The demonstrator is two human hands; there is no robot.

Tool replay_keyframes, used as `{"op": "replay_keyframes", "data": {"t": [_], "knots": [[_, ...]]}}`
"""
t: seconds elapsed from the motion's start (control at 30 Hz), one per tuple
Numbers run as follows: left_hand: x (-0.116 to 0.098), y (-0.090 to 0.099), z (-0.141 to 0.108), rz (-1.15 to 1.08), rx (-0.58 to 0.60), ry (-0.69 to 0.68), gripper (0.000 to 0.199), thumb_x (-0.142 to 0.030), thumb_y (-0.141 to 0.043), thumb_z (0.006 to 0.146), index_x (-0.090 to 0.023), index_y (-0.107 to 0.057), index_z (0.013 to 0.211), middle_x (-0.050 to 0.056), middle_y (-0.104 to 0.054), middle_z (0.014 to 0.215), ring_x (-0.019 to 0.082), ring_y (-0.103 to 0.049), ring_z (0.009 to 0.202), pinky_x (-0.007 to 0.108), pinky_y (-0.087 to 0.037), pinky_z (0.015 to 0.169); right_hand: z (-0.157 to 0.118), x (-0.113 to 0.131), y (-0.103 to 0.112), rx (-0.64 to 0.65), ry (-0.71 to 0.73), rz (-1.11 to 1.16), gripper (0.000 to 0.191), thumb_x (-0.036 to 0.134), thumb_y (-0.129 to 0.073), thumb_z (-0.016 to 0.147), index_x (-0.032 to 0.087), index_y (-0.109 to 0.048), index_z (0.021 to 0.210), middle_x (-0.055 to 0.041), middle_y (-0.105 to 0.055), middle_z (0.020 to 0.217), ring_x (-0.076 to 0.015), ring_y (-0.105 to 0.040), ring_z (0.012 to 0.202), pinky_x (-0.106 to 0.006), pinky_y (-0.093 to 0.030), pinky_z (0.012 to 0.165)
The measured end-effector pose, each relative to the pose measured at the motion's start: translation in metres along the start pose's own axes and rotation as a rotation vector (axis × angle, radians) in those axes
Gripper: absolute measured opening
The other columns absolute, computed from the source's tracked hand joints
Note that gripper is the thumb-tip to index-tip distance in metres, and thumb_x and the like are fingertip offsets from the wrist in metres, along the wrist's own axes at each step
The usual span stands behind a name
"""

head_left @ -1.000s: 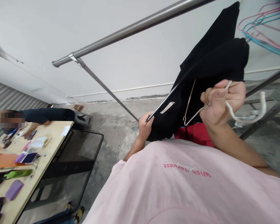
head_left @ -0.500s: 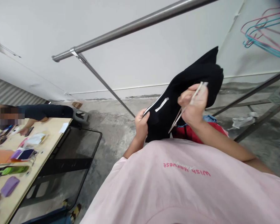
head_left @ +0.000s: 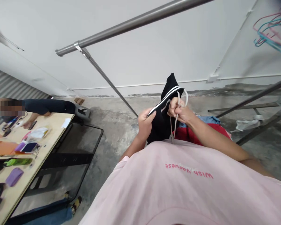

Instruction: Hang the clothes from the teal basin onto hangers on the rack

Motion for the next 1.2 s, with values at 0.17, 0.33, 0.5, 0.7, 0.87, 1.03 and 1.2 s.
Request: {"op": "replay_keyframes", "data": {"t": [0.17,0.33,0.5,0.7,0.87,1.03,1.2], "knots": [[-0.010,-0.004,-0.002,0.074,0.058,-0.038,0.016,-0.033,-0.065,0.087,-0.023,-0.076,0.090,0.002,-0.074,0.091,0.020,-0.066,0.089,0.034,-0.049,0.088,-0.002,-0.004,0.000,0.045,-0.065,-0.171,0.059,0.072,-0.078,0.060,0.018,-0.056,0.065,0.0014,-0.055,0.046,-0.0080,-0.042,0.036,-0.020,-0.024,0.037],[-0.022,-0.012,-0.007,0.229,0.180,-0.136,0.019,-0.028,-0.064,0.087,-0.026,-0.076,0.102,0.004,-0.074,0.101,0.023,-0.066,0.096,0.037,-0.047,0.094,0.001,0.003,-0.009,-0.155,0.102,-0.278,0.050,0.061,-0.073,0.074,0.018,-0.059,0.054,0.0003,-0.054,0.047,-0.0075,-0.040,0.039,-0.022,-0.028,0.040],[-0.022,-0.001,-0.011,0.476,0.200,-0.288,0.039,-0.011,-0.060,0.079,-0.026,-0.072,0.112,0.005,-0.073,0.108,0.023,-0.063,0.100,0.037,-0.046,0.095,-0.001,0.017,-0.020,-0.101,0.213,-0.538,0.039,0.055,-0.074,0.076,0.022,-0.065,0.057,-0.0014,-0.062,0.061,-0.0175,-0.061,0.067,-0.033,-0.052,0.071],[-0.007,0.024,-0.016,0.762,-0.077,-0.387,0.035,-0.015,-0.059,0.081,-0.023,-0.070,0.113,0.008,-0.069,0.103,0.024,-0.060,0.100,0.039,-0.044,0.096,-0.004,0.013,-0.023,-0.020,0.165,-0.689,0.033,0.054,-0.074,0.077,0.024,-0.068,0.064,0.0003,-0.063,0.068,-0.0190,-0.064,0.079,-0.030,-0.053,0.072],[0.003,0.025,-0.029,0.733,-0.016,-0.498,0.061,-0.047,-0.069,0.083,-0.021,-0.052,0.136,0.013,-0.063,0.123,0.026,-0.058,0.110,0.042,-0.046,0.098,-0.008,0.057,-0.021,-0.261,0.433,-0.547,0.050,0.060,-0.058,0.090,0.019,-0.061,0.061,-0.0001,-0.059,0.060,-0.0093,-0.051,0.051,-0.023,-0.044,0.051],[0.013,0.036,-0.039,0.728,-0.028,-0.504,0.056,-0.053,-0.058,0.091,-0.023,-0.048,0.137,0.015,-0.059,0.130,0.027,-0.053,0.123,0.045,-0.043,0.103,-0.011,0.090,-0.012,-0.396,0.575,-0.319,0.043,0.059,-0.065,0.085,0.019,-0.061,0.072,0.0023,-0.055,0.054,-0.0077,-0.047,0.041,-0.021,-0.027,0.036],[0.015,0.043,-0.027,0.807,-0.135,-0.397,0.052,-0.053,-0.056,0.091,-0.018,-0.055,0.130,0.017,-0.061,0.126,0.029,-0.052,0.123,0.049,-0.037,0.108,-0.006,0.080,-0.016,-0.349,0.435,-0.234,0.047,0.065,-0.064,0.083,0.020,-0.056,0.072,0.0037,-0.052,0.051,-0.0066,-0.040,0.037,-0.022,-0.030,0.038]]}}
Point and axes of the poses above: each hand's wrist, its own z-axis towards the middle knuckle, its own y-axis out of the back of the hand, x = y × z, the point moved 8 cm from there along z, towards the middle knuckle
